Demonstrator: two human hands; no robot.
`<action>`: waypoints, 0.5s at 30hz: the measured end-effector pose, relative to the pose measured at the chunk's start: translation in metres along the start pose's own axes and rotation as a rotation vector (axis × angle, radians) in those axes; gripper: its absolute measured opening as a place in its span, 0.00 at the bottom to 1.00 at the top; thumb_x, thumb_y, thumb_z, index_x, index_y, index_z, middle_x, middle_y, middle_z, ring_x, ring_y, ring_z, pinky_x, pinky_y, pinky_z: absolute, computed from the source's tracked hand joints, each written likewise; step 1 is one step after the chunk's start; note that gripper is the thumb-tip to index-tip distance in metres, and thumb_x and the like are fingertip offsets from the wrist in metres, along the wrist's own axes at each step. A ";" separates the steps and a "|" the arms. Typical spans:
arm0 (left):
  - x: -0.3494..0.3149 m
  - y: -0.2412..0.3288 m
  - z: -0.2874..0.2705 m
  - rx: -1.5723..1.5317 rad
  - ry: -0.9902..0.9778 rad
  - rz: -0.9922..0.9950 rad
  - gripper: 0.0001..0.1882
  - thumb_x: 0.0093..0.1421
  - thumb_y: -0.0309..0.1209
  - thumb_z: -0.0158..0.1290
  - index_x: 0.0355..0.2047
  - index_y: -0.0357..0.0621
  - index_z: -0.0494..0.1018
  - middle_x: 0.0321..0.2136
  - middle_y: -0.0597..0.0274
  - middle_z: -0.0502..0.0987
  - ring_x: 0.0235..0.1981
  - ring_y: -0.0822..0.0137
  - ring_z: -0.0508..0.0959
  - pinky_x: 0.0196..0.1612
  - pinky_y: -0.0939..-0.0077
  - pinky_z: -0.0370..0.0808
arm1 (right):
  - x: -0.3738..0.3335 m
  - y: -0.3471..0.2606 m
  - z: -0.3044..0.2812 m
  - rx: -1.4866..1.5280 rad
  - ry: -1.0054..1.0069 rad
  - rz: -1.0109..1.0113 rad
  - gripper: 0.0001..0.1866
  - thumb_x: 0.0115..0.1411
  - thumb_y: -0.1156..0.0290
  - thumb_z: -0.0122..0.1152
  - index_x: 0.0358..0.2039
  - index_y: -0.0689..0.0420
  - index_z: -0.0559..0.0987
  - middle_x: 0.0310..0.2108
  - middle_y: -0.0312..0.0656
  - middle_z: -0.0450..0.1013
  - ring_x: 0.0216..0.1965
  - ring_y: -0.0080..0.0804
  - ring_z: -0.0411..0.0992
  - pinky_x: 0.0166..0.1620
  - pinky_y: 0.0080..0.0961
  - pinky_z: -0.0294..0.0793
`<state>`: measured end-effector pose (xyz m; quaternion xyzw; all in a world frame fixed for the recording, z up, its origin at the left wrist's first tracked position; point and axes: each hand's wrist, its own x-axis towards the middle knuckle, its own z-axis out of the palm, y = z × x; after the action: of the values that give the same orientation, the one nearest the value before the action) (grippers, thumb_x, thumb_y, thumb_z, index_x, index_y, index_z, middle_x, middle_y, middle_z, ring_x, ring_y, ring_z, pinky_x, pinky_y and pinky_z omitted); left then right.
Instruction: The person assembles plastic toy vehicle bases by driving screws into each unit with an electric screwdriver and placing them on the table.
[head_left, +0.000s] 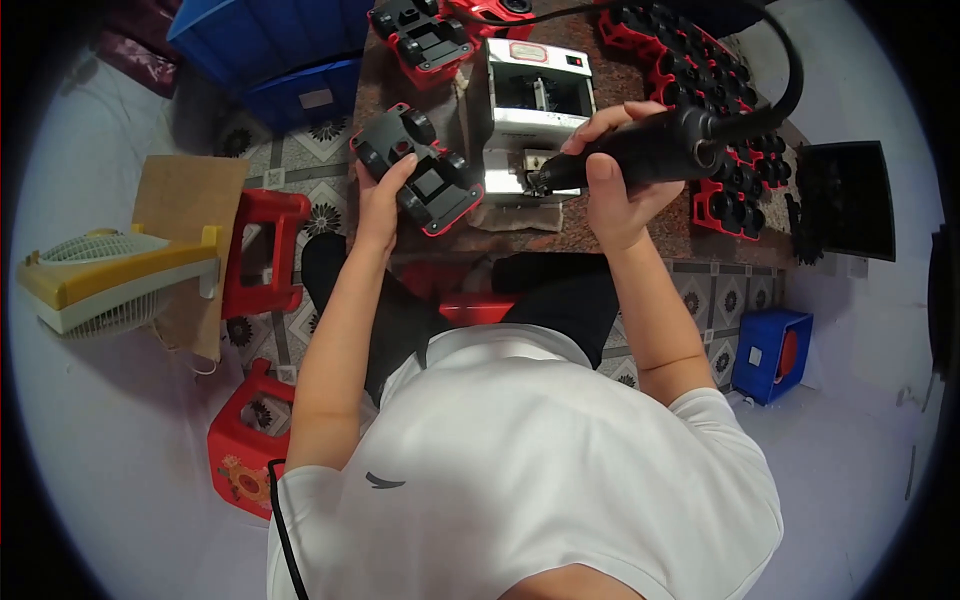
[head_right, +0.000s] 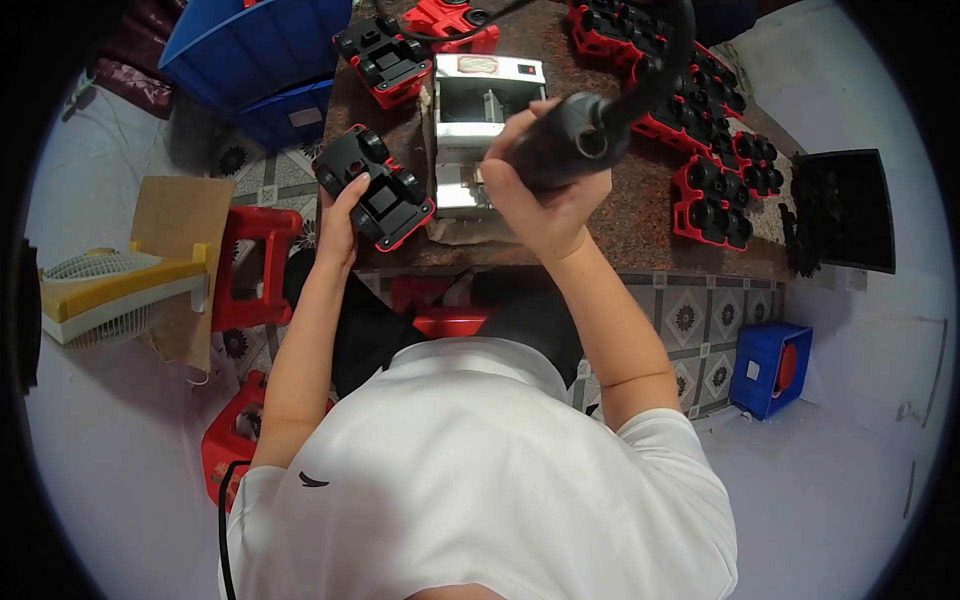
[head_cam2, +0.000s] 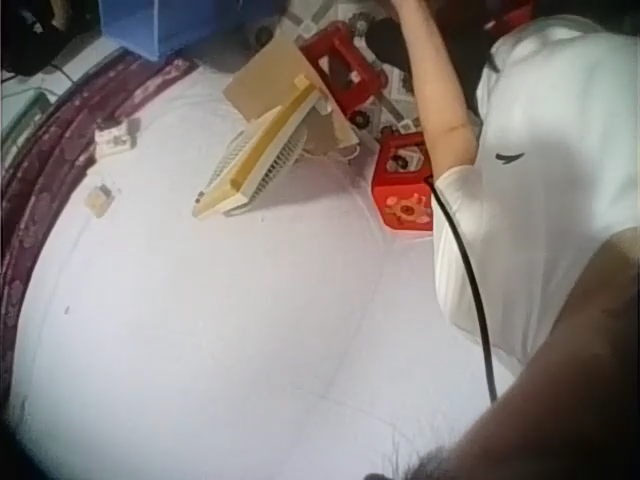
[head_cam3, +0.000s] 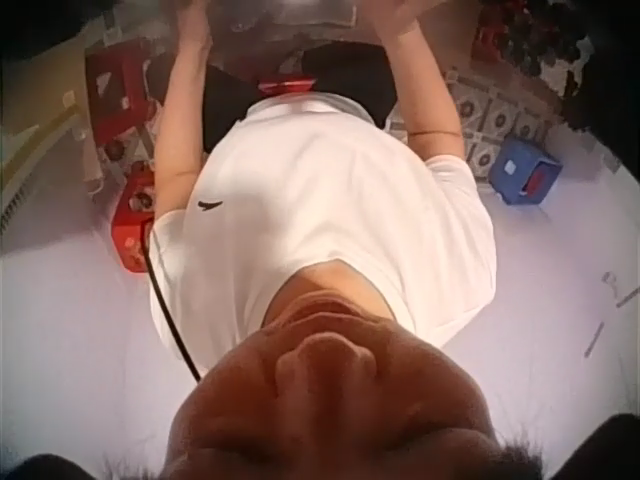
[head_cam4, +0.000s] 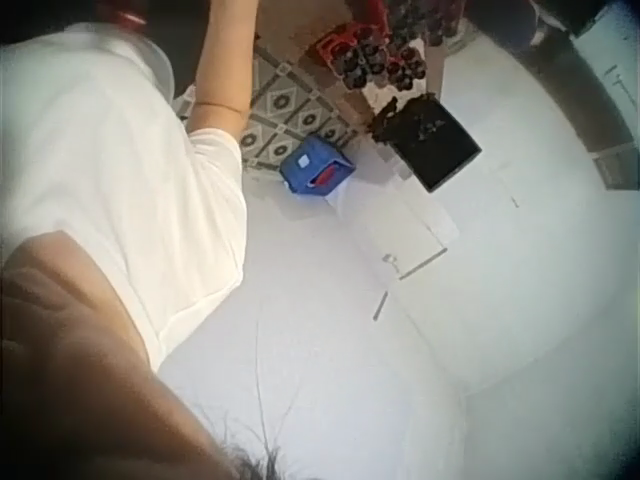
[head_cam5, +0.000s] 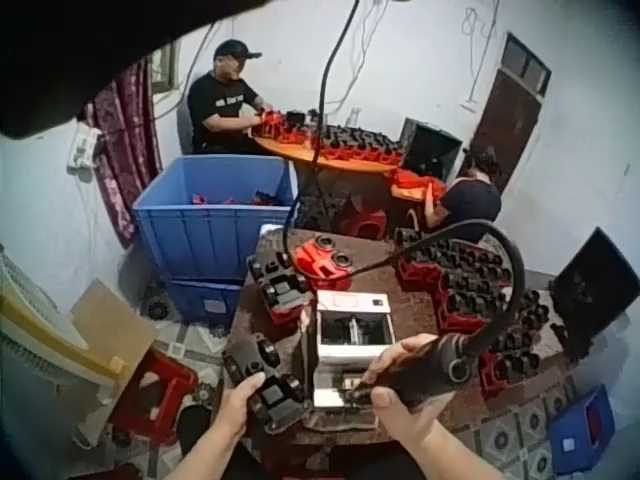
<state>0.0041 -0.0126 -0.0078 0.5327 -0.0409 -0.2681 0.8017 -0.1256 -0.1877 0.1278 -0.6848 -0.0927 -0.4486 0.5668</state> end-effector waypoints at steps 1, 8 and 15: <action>0.001 0.000 0.000 -0.004 -0.006 -0.002 0.31 0.51 0.33 0.58 0.53 0.45 0.58 0.45 0.59 0.67 0.46 0.66 0.70 0.48 0.71 0.69 | -0.005 0.003 -0.005 -0.016 0.043 -0.010 0.28 0.51 0.74 0.65 0.49 0.63 0.61 0.27 0.43 0.70 0.25 0.25 0.70 0.30 0.18 0.69; -0.003 0.004 0.005 0.012 -0.003 -0.031 0.32 0.51 0.35 0.58 0.53 0.45 0.57 0.45 0.58 0.67 0.47 0.65 0.70 0.47 0.72 0.70 | -0.019 0.010 -0.009 0.045 0.098 -0.045 0.29 0.51 0.74 0.65 0.50 0.59 0.60 0.29 0.45 0.70 0.27 0.25 0.70 0.30 0.19 0.70; 0.000 0.000 0.002 0.028 -0.020 -0.022 0.33 0.51 0.35 0.58 0.55 0.47 0.55 0.46 0.58 0.66 0.46 0.65 0.71 0.45 0.71 0.72 | -0.021 0.012 -0.008 0.058 0.104 -0.029 0.28 0.50 0.77 0.65 0.49 0.60 0.62 0.29 0.43 0.70 0.27 0.24 0.70 0.30 0.18 0.69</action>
<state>0.0030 -0.0141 -0.0073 0.5415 -0.0467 -0.2813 0.7908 -0.1345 -0.1907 0.1043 -0.6424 -0.0858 -0.4889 0.5839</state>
